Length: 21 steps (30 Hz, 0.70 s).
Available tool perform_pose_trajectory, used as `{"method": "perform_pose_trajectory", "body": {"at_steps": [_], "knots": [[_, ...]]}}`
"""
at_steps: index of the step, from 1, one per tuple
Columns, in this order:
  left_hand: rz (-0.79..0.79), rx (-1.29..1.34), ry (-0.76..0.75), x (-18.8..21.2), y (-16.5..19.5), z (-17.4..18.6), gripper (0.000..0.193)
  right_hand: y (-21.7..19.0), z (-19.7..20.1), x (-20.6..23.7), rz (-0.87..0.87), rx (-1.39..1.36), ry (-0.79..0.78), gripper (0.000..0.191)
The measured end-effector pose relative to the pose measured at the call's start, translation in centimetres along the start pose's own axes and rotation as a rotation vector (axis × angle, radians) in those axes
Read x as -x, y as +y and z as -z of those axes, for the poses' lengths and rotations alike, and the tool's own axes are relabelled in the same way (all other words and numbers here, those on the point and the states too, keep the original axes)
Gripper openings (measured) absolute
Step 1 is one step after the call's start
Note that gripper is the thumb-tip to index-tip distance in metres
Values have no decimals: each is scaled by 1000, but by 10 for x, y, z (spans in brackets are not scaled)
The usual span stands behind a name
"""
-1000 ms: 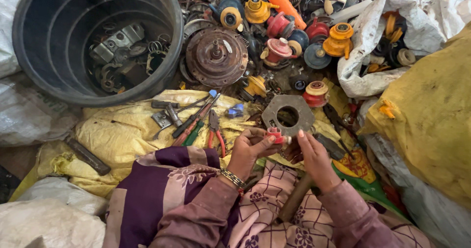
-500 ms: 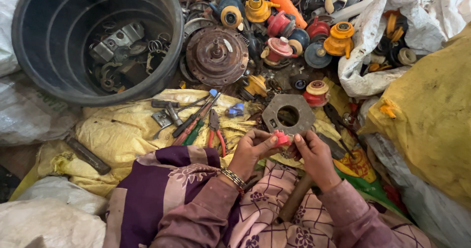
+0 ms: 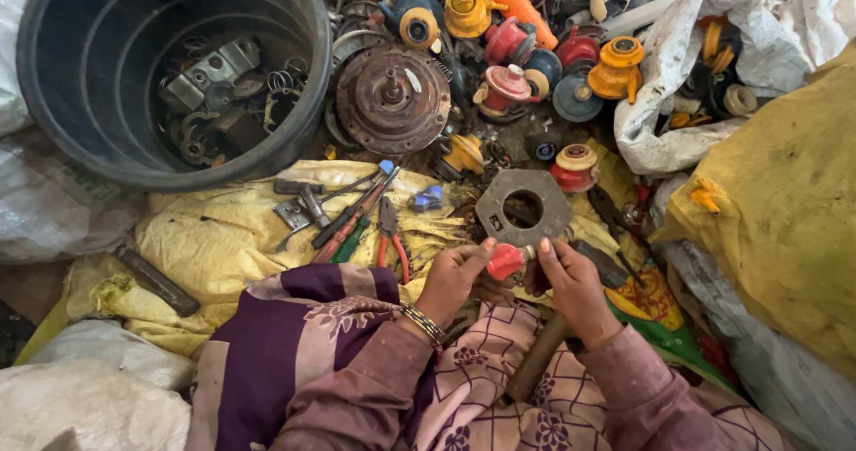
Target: The person sits on the floor and uses a hammer and metal block to repeatedly strike small metal parts, separating components. They handle several small metal pieces one at a time, striking them to break them apart and then setting the separated pieces aside.
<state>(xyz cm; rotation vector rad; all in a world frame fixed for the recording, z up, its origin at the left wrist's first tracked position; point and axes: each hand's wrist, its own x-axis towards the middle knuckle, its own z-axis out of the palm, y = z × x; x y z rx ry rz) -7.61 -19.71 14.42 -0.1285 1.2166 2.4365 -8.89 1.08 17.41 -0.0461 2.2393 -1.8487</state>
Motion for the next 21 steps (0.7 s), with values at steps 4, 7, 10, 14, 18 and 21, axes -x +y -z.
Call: {"method": "perform_pose_trajectory", "body": {"at_steps": [4,7,10,14,18,21], "knots": [[33,-32,-6,2,1,-1,49,2,2,-1,-13,15,1,39],[51,-48,-22,4,4,-2,53,1,2,-1,-12,33,1,39],[107,-32,-29,4,5,0,53,0,1,0,-18,51,-4,41],[176,41,-36,1,-2,4,49,-3,-1,3,-15,77,12,42],[256,137,-114,-3,-12,10,45,-7,-4,6,10,148,31,40],[304,62,-128,-4,-16,11,54,-8,-4,5,-5,256,66,42]]}}
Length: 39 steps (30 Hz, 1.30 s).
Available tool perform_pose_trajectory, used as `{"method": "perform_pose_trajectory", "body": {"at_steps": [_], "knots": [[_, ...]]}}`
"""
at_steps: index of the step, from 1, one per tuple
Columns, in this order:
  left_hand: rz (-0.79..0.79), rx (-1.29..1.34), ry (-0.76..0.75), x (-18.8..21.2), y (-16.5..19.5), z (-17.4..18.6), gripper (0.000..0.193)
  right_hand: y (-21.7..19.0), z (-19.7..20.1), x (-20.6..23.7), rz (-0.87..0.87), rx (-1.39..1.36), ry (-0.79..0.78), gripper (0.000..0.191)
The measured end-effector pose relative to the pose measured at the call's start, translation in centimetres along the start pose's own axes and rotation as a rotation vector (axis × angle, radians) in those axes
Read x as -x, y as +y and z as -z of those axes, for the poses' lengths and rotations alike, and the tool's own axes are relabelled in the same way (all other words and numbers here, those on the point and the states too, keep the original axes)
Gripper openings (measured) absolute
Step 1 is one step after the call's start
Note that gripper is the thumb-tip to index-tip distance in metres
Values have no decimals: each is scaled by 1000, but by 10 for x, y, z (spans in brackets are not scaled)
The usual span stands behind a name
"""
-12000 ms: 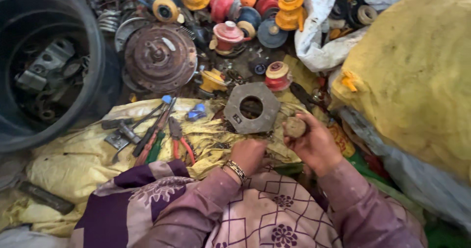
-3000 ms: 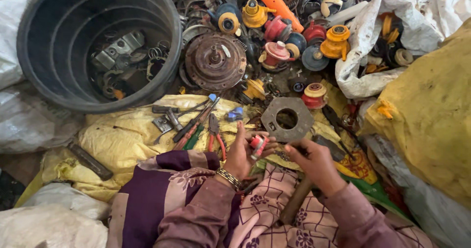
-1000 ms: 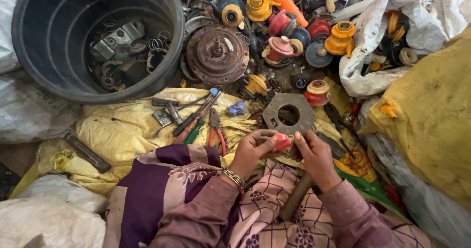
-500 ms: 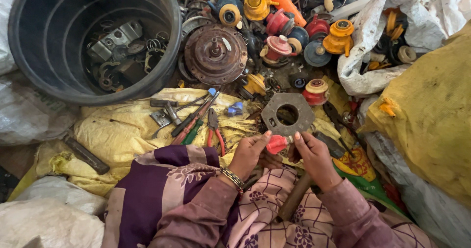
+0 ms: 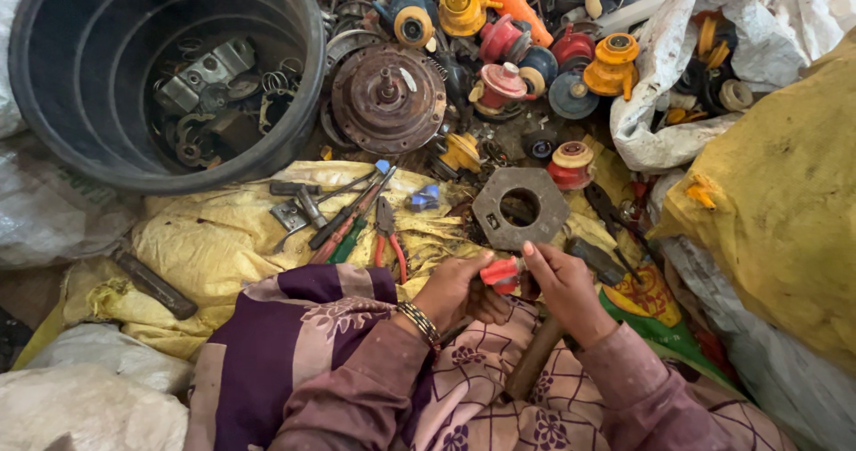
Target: The person sits on the floor and uses a hammer and metal block to repeatedly strike small metal parts, separating components. They handle several small metal pieces one at a time, striking them to break them apart and then setting the separated pieces aside.
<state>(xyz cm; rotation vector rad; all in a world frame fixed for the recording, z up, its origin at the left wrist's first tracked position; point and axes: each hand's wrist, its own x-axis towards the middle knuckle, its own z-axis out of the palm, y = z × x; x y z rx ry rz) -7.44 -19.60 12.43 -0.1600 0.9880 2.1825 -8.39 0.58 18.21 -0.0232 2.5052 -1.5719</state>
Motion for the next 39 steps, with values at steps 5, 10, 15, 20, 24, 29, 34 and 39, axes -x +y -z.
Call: {"method": "perform_pose_trajectory", "body": {"at_steps": [5,10,15,20,24,29,34,39], "knots": [[-109,81,-33,1,1,-10,45,2,1,-2,-66,65,34,52],[-193,-38,30,7,12,-20,52,4,6,-5,-144,19,37,50],[-277,-38,-30,10,14,-24,38,4,10,-7,-136,-165,26,52],[-328,-90,-23,8,8,-22,42,3,11,-7,-96,-110,11,51],[-411,-165,-24,5,7,-18,45,0,11,-6,-130,-203,1,51],[-382,-219,-11,4,6,-19,42,-2,9,-6,-69,-77,29,43],[-307,-628,123,15,28,-19,47,5,8,-8,-143,173,30,49],[-321,-1477,907,38,69,38,56,8,20,-12,-177,-53,143,48]]}}
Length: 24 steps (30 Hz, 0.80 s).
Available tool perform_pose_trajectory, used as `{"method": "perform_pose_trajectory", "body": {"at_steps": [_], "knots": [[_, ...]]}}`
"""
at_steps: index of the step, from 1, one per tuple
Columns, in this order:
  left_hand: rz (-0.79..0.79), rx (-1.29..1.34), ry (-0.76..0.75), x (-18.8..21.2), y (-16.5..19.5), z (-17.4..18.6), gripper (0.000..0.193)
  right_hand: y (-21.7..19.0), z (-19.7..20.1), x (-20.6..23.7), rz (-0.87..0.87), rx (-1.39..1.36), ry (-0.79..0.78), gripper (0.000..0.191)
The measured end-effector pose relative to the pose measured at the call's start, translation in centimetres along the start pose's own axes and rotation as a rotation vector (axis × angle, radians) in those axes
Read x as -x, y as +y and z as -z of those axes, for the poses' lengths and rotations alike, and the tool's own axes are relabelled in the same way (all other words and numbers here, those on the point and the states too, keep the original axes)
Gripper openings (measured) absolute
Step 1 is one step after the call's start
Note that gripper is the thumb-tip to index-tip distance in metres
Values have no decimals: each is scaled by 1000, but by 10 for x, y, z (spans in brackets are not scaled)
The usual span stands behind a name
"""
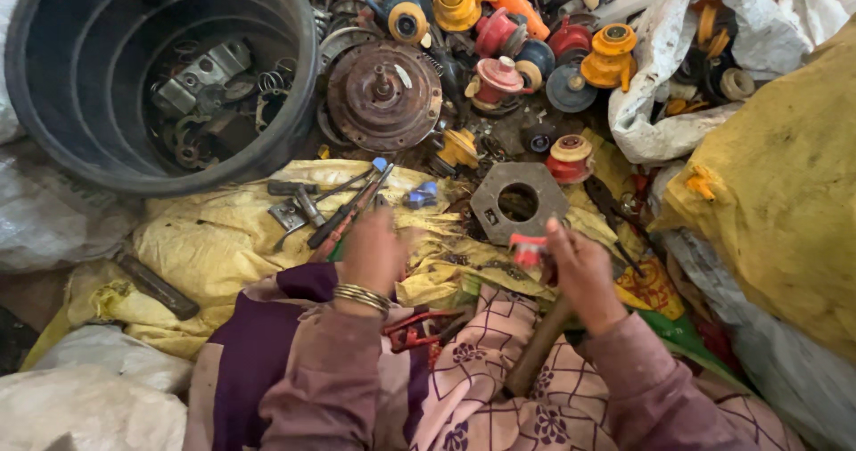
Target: The person sits on the floor and uses a hammer and metal block to repeatedly strike small metal parts, separating components. They handle several small metal pieces one at a time, striking them to break them apart and then setting the separated pieces aside.
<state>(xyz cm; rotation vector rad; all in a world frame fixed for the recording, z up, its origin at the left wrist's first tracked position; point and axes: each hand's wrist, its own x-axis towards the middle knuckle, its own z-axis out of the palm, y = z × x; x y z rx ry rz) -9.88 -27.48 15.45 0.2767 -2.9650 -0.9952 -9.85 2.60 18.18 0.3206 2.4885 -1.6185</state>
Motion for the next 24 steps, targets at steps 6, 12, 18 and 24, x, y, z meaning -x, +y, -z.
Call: {"method": "perform_pose_trajectory", "body": {"at_steps": [6,12,18,24], "knots": [[153,-78,13,-18,-39,-50,29,-11,9,9,32,-342,-17,50],[200,-80,103,-18,-38,-68,31,-26,16,24,-18,-522,-41,49],[291,-71,97,-19,-28,-60,32,-29,19,22,-206,-727,-34,42],[306,-1,-35,-29,-32,-55,38,-17,29,11,-299,-831,-67,44]]}}
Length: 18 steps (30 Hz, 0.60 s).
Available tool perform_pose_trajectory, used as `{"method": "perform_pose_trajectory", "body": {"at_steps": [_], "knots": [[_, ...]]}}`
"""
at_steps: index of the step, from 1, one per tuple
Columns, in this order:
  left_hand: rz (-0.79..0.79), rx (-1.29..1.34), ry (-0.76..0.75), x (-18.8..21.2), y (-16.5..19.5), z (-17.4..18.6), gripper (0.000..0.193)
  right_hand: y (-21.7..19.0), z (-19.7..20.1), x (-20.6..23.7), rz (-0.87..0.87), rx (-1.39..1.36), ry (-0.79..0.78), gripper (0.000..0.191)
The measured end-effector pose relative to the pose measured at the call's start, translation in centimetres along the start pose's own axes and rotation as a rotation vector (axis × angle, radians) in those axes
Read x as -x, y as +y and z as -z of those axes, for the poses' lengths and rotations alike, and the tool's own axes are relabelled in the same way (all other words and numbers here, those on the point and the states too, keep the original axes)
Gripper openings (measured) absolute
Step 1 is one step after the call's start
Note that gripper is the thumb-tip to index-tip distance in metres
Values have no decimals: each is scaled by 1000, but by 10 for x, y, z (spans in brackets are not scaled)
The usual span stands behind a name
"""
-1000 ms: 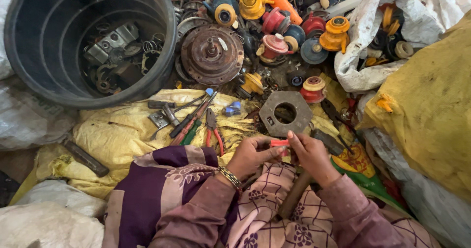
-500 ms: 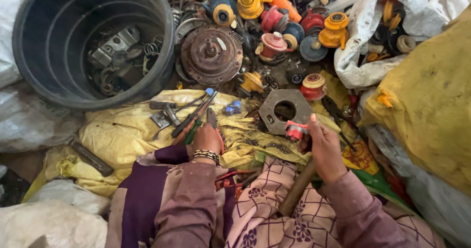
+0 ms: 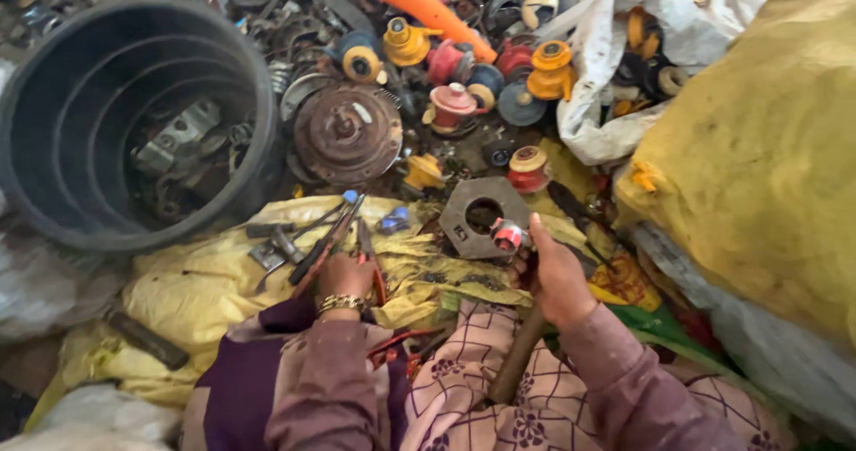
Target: The person sits on the floor and uses a hammer and metal block to repeatedly strike small metal parts, separating components. They handle several small metal pieces one at a time, striking them to break them apart and then setting the separated pieces aside.
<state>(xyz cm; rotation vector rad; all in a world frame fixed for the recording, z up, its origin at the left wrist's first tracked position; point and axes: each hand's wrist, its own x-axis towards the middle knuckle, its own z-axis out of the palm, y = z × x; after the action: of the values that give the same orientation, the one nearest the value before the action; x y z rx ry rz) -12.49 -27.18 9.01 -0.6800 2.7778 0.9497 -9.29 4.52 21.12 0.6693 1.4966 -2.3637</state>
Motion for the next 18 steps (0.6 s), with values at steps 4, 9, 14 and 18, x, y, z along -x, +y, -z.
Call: {"method": "perform_pose_trajectory", "body": {"at_steps": [4,9,14,18], "knots": [[-95,73,72,-3,-3,9,42,3,6,-6,41,10,-8,43],[-393,475,104,10,20,36,36,8,5,-15,187,201,21,50],[-259,1199,-755,51,60,44,46,8,7,-26,274,272,35,50],[-258,1131,-1032,76,78,33,44,5,13,-34,233,271,121,46]]}}
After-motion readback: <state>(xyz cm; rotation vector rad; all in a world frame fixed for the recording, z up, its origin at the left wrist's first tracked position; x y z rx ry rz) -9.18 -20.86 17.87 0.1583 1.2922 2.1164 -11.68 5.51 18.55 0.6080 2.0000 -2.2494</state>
